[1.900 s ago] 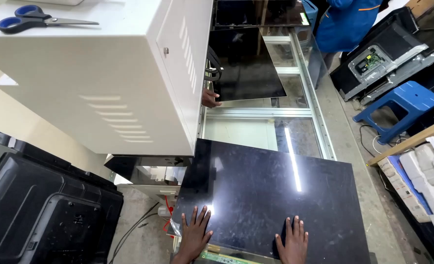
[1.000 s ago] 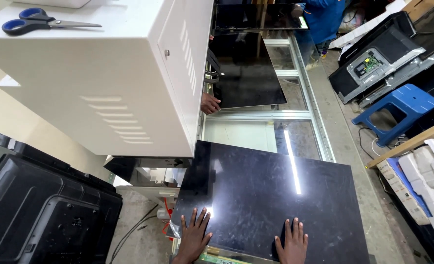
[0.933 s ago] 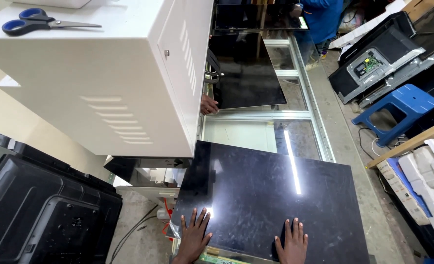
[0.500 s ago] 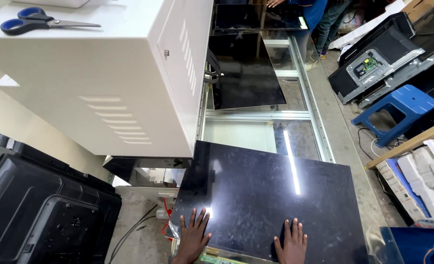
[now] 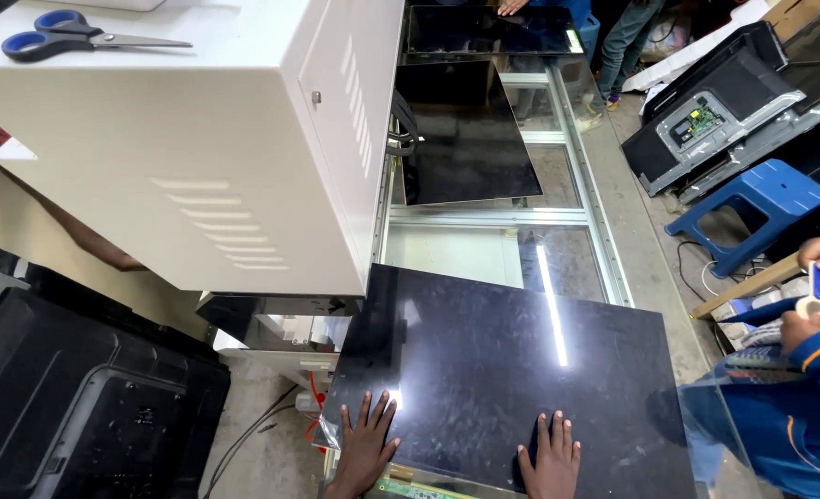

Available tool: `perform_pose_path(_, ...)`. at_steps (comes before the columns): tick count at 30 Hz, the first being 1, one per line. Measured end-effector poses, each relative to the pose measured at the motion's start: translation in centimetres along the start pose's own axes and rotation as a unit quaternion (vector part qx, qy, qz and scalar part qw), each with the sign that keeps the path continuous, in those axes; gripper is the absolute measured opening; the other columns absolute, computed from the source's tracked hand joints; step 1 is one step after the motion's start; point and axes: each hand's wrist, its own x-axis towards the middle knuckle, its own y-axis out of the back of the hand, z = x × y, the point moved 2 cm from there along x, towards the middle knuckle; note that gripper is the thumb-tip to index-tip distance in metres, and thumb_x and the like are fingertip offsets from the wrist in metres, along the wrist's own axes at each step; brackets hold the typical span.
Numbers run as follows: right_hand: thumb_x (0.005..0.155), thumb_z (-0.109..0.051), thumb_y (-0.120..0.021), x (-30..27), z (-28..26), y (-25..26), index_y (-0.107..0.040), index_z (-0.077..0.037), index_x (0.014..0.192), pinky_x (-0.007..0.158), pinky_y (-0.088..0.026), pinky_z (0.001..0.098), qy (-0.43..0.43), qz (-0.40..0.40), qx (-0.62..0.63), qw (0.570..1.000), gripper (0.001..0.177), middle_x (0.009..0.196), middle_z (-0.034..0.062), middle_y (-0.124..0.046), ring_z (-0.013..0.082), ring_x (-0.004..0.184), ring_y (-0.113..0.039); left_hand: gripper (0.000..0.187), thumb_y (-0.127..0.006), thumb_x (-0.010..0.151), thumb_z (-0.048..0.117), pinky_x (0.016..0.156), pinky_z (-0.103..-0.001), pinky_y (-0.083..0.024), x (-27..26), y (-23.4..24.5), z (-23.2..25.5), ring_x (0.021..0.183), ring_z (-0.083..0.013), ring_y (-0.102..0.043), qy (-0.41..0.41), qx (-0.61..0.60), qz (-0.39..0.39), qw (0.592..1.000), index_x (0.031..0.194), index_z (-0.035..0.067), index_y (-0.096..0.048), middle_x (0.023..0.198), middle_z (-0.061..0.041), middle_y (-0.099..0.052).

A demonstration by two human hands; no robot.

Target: A technician is repairing a television screen by aligning and bonding components using a specialized COF bonding machine.

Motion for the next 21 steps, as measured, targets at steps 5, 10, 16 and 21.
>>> perform_pose_path(5,0.086,-0.064,-0.045,0.3,0.1,-0.4,-0.022,-0.028,0.153,0.117,-0.022,0.0488,-0.003,-0.009,-0.011,1.000,0.079,0.165,0.0010,-0.011,0.0250,0.151,-0.013,0.063,-0.035,0.102,0.048,0.112,-0.066,0.005,2.2,2.6,-0.7,0.149,-0.0276,0.009,0.051,-0.329,-0.407,0.850,0.156,0.025,-0.013,0.164,0.005,-0.002)
perform_pose_path(10,0.086,-0.062,-0.045,-0.2,0.1,-0.2,-0.026,-0.026,0.152,0.117,-0.023,0.0500,0.008,0.014,0.001,1.000,0.078,0.164,0.0028,-0.016,0.0264,0.151,-0.016,0.062,-0.039,0.102,0.043,0.112,-0.066,0.004,2.0,2.7,-0.8,0.149,-0.0287,0.008,0.049,-0.331,-0.402,0.852,0.156,0.023,-0.015,0.163,0.004,-0.003)
perform_pose_path(16,0.088,-0.056,-0.045,-1.3,-0.1,1.8,-0.033,-0.021,0.150,0.114,-0.024,0.0531,0.049,0.047,0.061,0.996,0.073,0.162,0.0086,-0.022,0.0309,0.150,-0.019,0.063,-0.040,0.102,0.046,0.110,-0.067,0.005,0.4,0.9,-0.1,0.149,-0.0297,0.003,0.048,-0.343,-0.341,0.874,0.156,0.022,-0.018,0.163,0.002,-0.007)
perform_pose_path(21,0.089,-0.051,-0.046,-2.1,-0.6,3.6,-0.038,-0.016,0.148,0.114,-0.024,0.0537,0.073,0.095,0.081,0.989,0.069,0.161,0.0118,-0.026,0.0324,0.150,-0.021,0.063,-0.044,0.100,0.043,0.110,-0.068,0.003,0.5,0.9,-0.1,0.149,-0.0300,0.001,0.042,-0.337,-0.260,0.904,0.154,0.018,-0.023,0.162,0.000,-0.014)
